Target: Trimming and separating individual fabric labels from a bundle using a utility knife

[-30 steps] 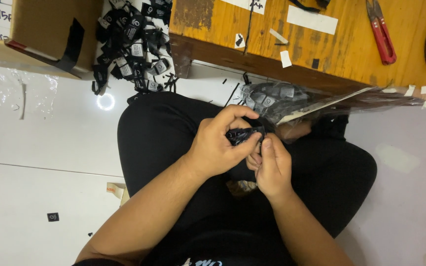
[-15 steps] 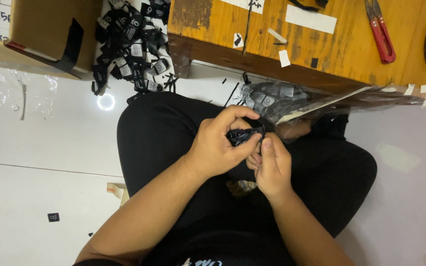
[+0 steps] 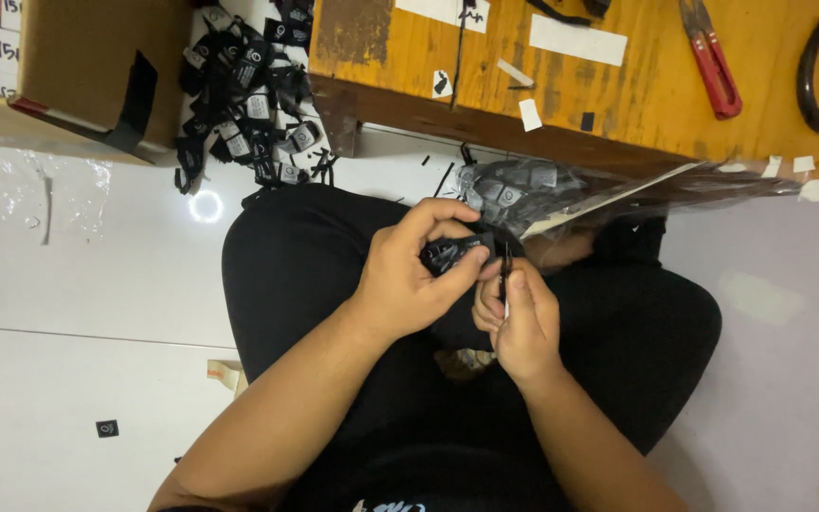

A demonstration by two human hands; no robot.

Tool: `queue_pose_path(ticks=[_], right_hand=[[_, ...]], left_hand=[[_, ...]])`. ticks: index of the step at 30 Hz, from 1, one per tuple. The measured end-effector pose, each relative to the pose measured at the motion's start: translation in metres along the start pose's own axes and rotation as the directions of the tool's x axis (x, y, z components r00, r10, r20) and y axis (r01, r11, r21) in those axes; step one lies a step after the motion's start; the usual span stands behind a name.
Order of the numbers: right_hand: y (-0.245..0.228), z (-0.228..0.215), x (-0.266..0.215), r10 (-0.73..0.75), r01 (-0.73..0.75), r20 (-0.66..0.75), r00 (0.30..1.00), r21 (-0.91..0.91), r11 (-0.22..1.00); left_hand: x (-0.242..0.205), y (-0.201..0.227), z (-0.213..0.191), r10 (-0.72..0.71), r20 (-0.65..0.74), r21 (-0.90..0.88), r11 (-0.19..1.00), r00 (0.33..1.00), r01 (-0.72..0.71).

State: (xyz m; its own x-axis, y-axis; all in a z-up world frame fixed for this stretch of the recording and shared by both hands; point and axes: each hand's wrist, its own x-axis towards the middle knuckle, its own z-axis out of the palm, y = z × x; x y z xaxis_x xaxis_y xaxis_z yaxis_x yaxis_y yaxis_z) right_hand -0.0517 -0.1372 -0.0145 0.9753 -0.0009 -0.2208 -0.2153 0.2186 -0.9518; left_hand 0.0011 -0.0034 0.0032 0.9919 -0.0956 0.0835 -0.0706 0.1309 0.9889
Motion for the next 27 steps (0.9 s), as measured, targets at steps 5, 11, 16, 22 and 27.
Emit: queue_pose_path(ticks=[5,11,16,22,27], right_hand=[[-0.001,-0.008,-0.006,-0.05,0.051,-0.007,0.999,0.052,0.997],[0.01,-0.022,-0.013,-0.149,0.145,-0.06,0.987,-0.07,0.987],[0.002,-0.027,-0.016,-0.185,0.179,-0.028,0.982,-0.159,0.971],[-0.015,-0.03,-0.022,-0.055,0.01,-0.106,0.993,-0.389,0.921],[-0.026,-0.033,-0.031,0.024,-0.085,-0.115,0.993,-0.561,0.824]], left_hand=[[-0.002,-0.004,0.003,-0.007,0.032,-0.027,1.0,0.999,0.008],[-0.002,0.005,0.005,-0.014,0.146,-0.164,0.986,0.989,0.039],[-0.007,0.008,0.014,-0.05,0.203,-0.067,0.996,0.978,0.065],[-0.019,0.002,0.026,-0.152,0.25,0.092,0.987,0.956,0.133],[-0.031,0.01,0.034,-0.276,0.28,0.132,0.96,0.919,0.248]])
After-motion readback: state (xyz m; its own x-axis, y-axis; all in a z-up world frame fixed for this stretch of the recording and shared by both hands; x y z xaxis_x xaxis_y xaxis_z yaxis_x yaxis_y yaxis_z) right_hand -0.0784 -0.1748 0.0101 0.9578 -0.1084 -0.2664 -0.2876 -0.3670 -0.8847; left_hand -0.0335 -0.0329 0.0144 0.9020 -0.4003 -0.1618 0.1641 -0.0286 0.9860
